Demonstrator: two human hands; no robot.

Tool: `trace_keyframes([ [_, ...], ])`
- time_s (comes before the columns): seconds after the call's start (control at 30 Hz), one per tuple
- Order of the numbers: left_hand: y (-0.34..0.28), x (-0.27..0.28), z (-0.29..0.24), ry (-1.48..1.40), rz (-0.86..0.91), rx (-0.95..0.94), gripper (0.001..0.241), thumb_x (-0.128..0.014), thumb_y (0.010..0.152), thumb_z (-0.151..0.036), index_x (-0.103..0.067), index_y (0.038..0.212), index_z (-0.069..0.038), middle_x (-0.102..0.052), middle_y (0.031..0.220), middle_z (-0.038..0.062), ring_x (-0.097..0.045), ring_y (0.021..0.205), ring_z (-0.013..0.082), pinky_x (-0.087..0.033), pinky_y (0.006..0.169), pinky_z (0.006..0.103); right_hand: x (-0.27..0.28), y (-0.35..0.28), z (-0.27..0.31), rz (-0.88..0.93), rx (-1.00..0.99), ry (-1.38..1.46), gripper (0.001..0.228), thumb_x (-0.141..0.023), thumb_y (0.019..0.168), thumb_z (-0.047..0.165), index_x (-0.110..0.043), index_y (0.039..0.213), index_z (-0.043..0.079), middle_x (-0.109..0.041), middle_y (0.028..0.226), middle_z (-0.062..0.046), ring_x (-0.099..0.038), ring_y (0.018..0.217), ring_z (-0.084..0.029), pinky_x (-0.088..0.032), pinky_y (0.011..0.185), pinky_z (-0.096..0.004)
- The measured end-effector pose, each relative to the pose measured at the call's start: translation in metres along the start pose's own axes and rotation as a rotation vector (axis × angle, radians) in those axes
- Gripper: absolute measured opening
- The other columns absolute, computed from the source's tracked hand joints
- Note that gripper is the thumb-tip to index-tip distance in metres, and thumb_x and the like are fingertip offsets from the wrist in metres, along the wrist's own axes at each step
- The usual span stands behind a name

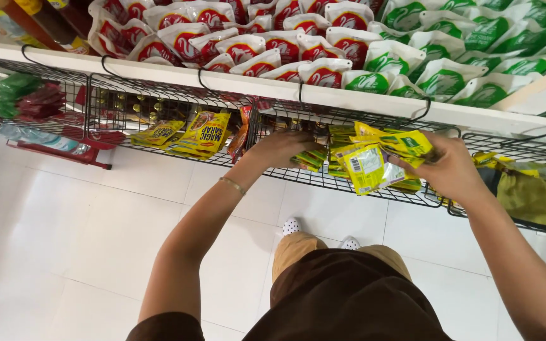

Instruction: Organizing and sorting various seasoning and soup packets into wire baskets on a grocery store shelf.

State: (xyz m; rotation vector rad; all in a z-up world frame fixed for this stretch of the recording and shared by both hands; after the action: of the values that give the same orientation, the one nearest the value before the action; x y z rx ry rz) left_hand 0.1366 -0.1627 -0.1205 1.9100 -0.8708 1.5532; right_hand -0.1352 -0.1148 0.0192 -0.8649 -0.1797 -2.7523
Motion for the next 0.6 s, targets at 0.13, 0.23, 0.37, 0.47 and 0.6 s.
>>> trace_keyframes([
  [0.13, 0.004, -0.013, 0.005, 0.062, -0.062, -0.015, 0.071, -0.079, 0.074, -0.029, -0.057, 0.139, -0.014, -0.067, 0.129, 0.008, -0.063, 0.116, 0.0285, -0.054, 0.091, 0.0426, 0.001, -0.004, -0.008, -0.039, -0.014, -0.008, 0.031, -0.083, 0.082, 0.004, -0.072, 0.109, -0.005, -0.072, 0.078, -0.009, -0.057, 0.058, -0.012, -0.043, 0.050, -0.025],
  [0.23, 0.013, -0.023, 0.008, 0.147, -0.018, -0.011, 0.073, -0.084, 0.065, -0.023, -0.058, 0.133, -0.010, -0.067, 0.125, 0.010, -0.064, 0.110, 0.0293, -0.058, 0.083, 0.0419, -0.004, -0.004, -0.009, -0.066, 0.062, -0.106, 0.037, -0.085, 0.080, 0.006, -0.072, 0.112, -0.007, -0.075, 0.087, -0.011, -0.060, 0.062, -0.015, -0.046, 0.053, -0.027],
  [0.37, 0.016, -0.010, 0.012, 0.208, -0.312, -0.066, 0.052, -0.077, 0.071, -0.015, -0.062, 0.121, -0.008, -0.069, 0.111, 0.009, -0.067, 0.089, 0.0281, -0.055, 0.056, 0.0393, -0.020, -0.007, -0.032, -0.078, 0.157, -0.208, 0.058, -0.075, 0.070, -0.002, -0.066, 0.127, -0.011, -0.075, 0.117, -0.018, -0.069, 0.081, -0.027, -0.053, 0.075, -0.035],
  [0.47, 0.043, -0.053, 0.072, 0.180, -0.082, 0.048, 0.077, -0.080, 0.063, -0.033, -0.055, 0.134, -0.015, -0.067, 0.118, 0.009, -0.066, 0.111, 0.0326, -0.063, 0.071, 0.0507, -0.040, -0.005, 0.003, -0.196, 0.553, -0.295, 0.021, -0.082, 0.090, 0.032, -0.077, 0.100, 0.014, -0.079, 0.106, -0.004, -0.076, 0.085, -0.029, -0.059, 0.071, -0.037],
  [0.6, 0.039, -0.057, 0.069, 0.283, -0.049, 0.003, 0.056, -0.074, 0.067, -0.028, -0.062, 0.120, -0.017, -0.065, 0.115, 0.002, -0.061, 0.113, 0.0282, -0.062, 0.070, 0.0444, -0.111, -0.015, -0.009, -0.567, 0.992, -0.665, 0.008, -0.066, 0.098, 0.023, -0.074, 0.096, 0.021, -0.076, 0.123, -0.006, -0.072, 0.085, -0.028, -0.057, 0.067, -0.036],
])
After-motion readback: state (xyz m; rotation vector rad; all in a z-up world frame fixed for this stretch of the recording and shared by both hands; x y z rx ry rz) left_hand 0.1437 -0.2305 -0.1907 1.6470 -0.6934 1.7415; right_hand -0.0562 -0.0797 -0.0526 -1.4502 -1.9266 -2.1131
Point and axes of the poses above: each hand's wrist, its own y-axis towards the middle knuckle, its own x-axis out of the back of the hand, z = x × y, the point moved 7 cm from there along y, towards the middle knuckle
